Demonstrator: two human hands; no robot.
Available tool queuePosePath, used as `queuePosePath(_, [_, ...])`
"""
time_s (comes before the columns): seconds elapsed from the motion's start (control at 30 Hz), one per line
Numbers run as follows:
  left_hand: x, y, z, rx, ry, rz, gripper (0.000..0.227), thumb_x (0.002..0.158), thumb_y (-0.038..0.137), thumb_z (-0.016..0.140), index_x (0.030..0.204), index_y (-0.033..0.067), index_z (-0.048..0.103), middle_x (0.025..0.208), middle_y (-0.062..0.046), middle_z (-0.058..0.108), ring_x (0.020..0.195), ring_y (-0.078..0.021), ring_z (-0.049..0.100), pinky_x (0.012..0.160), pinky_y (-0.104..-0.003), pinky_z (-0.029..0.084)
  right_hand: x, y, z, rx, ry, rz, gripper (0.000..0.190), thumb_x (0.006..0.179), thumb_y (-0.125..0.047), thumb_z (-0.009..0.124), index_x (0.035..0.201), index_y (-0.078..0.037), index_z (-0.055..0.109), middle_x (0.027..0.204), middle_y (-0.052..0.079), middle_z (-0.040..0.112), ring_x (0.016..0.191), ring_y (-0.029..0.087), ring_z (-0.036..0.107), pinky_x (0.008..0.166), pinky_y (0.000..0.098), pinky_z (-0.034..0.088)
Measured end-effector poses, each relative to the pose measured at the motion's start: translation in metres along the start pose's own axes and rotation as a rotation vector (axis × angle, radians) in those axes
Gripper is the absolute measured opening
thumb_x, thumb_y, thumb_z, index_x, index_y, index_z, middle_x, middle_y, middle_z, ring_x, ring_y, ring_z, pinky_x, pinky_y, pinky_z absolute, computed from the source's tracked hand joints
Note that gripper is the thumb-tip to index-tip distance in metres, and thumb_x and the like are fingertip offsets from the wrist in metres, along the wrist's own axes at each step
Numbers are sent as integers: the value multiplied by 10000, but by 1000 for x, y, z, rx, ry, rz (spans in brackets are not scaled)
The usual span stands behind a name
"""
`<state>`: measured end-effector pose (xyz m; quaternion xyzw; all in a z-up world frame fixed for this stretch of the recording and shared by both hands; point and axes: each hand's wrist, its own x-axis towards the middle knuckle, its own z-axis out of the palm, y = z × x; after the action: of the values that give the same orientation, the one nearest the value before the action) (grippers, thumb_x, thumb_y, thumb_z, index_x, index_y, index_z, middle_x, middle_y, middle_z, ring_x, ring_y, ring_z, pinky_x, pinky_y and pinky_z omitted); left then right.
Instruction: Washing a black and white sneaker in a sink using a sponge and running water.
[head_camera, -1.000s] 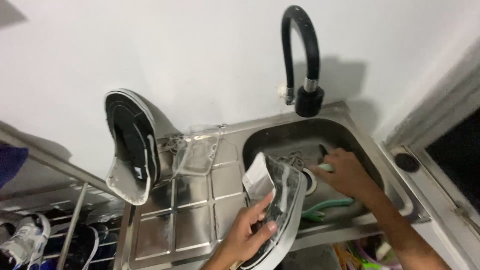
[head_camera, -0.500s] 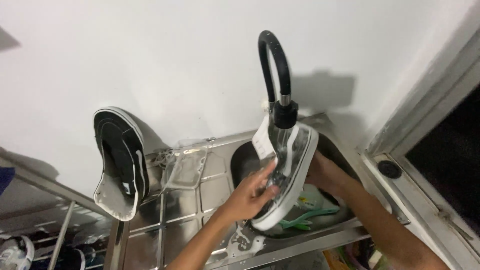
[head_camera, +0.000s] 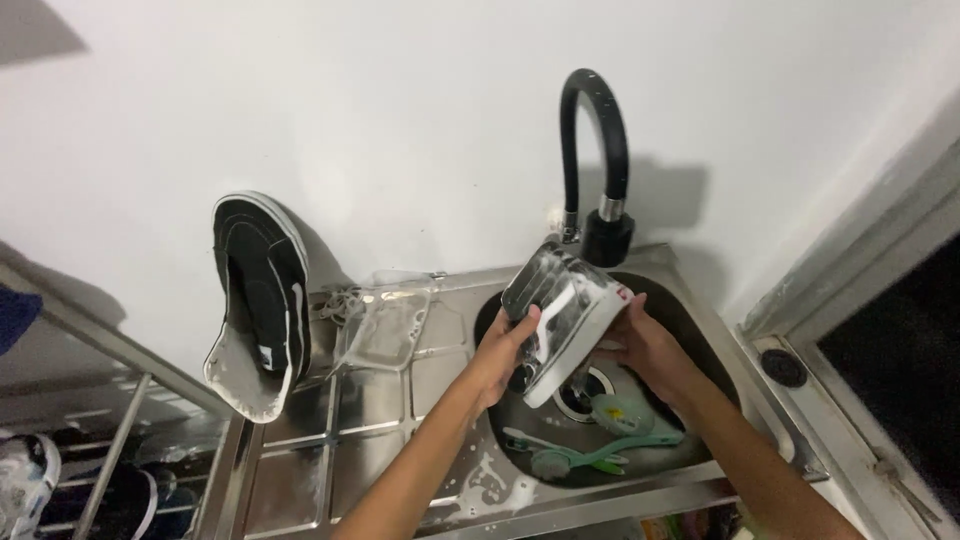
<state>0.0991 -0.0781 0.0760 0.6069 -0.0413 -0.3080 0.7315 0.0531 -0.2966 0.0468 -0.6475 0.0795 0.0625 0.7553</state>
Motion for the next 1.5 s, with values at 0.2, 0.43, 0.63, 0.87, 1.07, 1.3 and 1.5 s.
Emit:
queuePosePath(0.2, [16,-16,-18,-222,86,-39,1077,937,634,658,1671,142,42,1668,-208,252,1497,-356,354,1199,-473,359,23,-9,-5,-175,-62,17,1136,837,-869,132,1519,-27,475,1462,282,527,1341,484,499,1115,663,392])
queuePosePath(0.43, [25,-22,-30,-295,122,-79,1059,966,651,595,1671,163,-25,1681,-238,187,1514,-393,306,1226,-476,313,50,-78,25,-518,314,-106,783,956,-664,504,1515,-121,421,1424,190,517,1340,396,483,1109,609,368])
queuePosePath(0.63, [34,-34,-34,-237,106,-82,1073,956,698,565,1662,149,-27,1678,-257,151,1515,-435,260,1236,-505,286,80,-66,2,-463,287,-668,318,1009,-291,609,1260,-122,510,1125,84,563,1118,257,556,1049,451,377])
queuePosePath(0.87, [26,-34,-26,-141,73,-73,1025,1006,656,512,1651,90,-49,1675,-311,28,1526,-526,120,1253,-587,197,89,-38,-33,-549,474,-382,259,1100,-162,509,913,-49,648,733,154,648,696,280,646,730,446,507])
queuePosePath(1.07, [9,-18,-18,-138,53,-106,1023,959,679,573,1672,175,41,1694,-230,137,1533,-466,185,1231,-553,269,-11,-26,41,-212,351,-66,757,1005,-639,344,1449,-54,526,1388,233,564,1276,357,525,1102,510,391])
queuePosePath(1.3, [23,-50,-12,-87,-4,-33,860,953,610,638,1625,180,317,1612,-196,382,1491,-397,360,1170,-533,381,24,17,-13,213,350,-24,765,1025,-748,210,1255,-129,597,1291,162,636,1240,359,564,1090,534,389])
queuePosePath(1.5, [22,-50,-12,-82,-30,64,760,1001,470,658,1590,83,372,1510,-241,516,1350,-389,552,1122,-485,460,58,13,-16,396,442,25,703,1044,-727,232,1025,-190,684,1119,111,731,1096,258,662,1051,447,457])
